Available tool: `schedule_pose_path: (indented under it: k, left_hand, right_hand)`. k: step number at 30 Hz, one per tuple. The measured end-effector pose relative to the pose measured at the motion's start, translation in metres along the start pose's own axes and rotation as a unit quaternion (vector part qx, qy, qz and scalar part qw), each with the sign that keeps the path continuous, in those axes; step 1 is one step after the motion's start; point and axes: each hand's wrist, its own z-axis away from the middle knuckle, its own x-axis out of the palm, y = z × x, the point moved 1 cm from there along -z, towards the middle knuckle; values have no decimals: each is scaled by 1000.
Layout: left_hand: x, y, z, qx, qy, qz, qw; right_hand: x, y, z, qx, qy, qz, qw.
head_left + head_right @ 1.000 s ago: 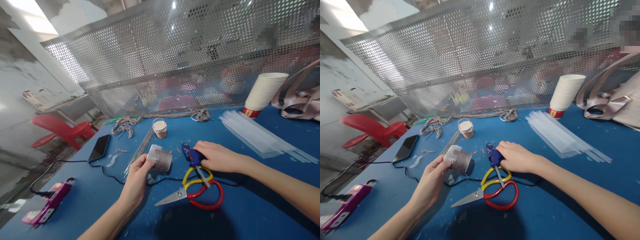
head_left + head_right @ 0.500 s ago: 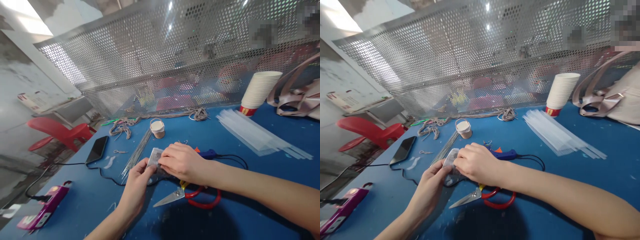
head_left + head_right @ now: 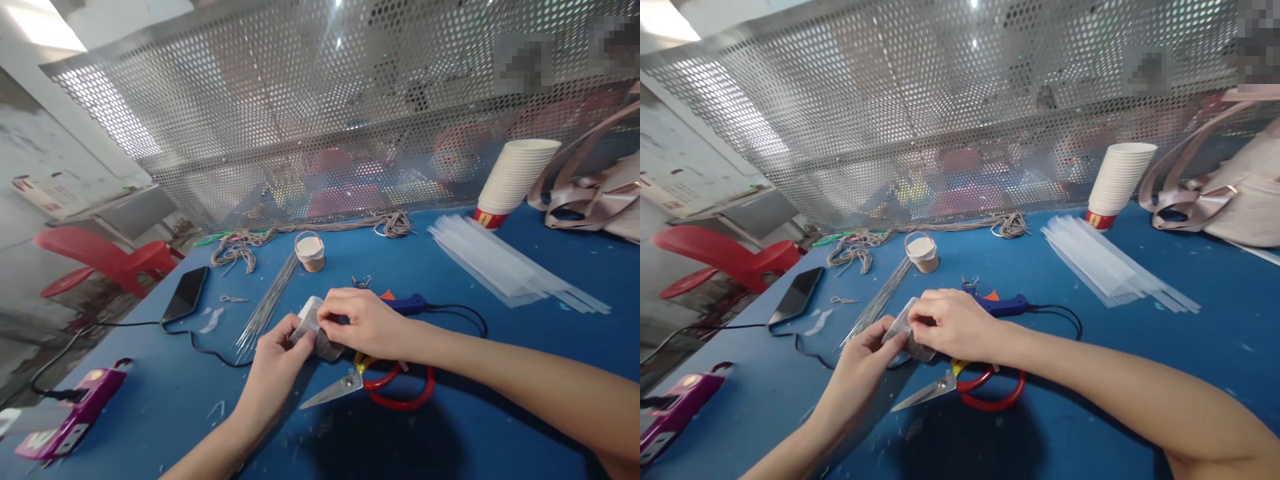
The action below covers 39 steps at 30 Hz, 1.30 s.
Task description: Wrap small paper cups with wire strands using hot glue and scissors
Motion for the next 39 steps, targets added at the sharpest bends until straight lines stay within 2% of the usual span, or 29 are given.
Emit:
schedule_pose_path:
  k: [3, 6, 9, 12, 18, 22, 28, 34, 39]
  left_hand:
    - [-2, 1, -1, 21, 1, -48, 999]
    - [-3, 2, -1, 33, 11, -78, 996]
    - [-3, 3, 0, 38, 24, -92, 995]
    - [-3, 3, 1, 42, 33, -96, 994]
    - [-1, 3, 2, 48, 36, -86, 994]
    - [-1, 2, 2, 40, 33, -72, 996]
    - [0, -1, -1, 16, 24, 6, 1000]
    - [0, -9, -3, 0, 4, 84, 996]
    - [2, -8, -4, -11, 15, 95, 995]
  right_hand:
    - [1, 0, 0, 41, 1, -42, 998]
    - [3, 0, 1, 44, 7, -53, 998]
    - [5, 1, 3, -2, 34, -25, 999]
    - [8, 3, 6, -83, 80, 58, 992]
    - [9, 2, 10, -206, 115, 253, 938]
    - [8, -2, 14, -252, 126, 325, 903]
    - [8, -1, 25, -311, 104, 398, 857]
    - [8, 2, 32, -294, 96, 394, 866]
    - [10, 5, 34, -282, 83, 383, 876]
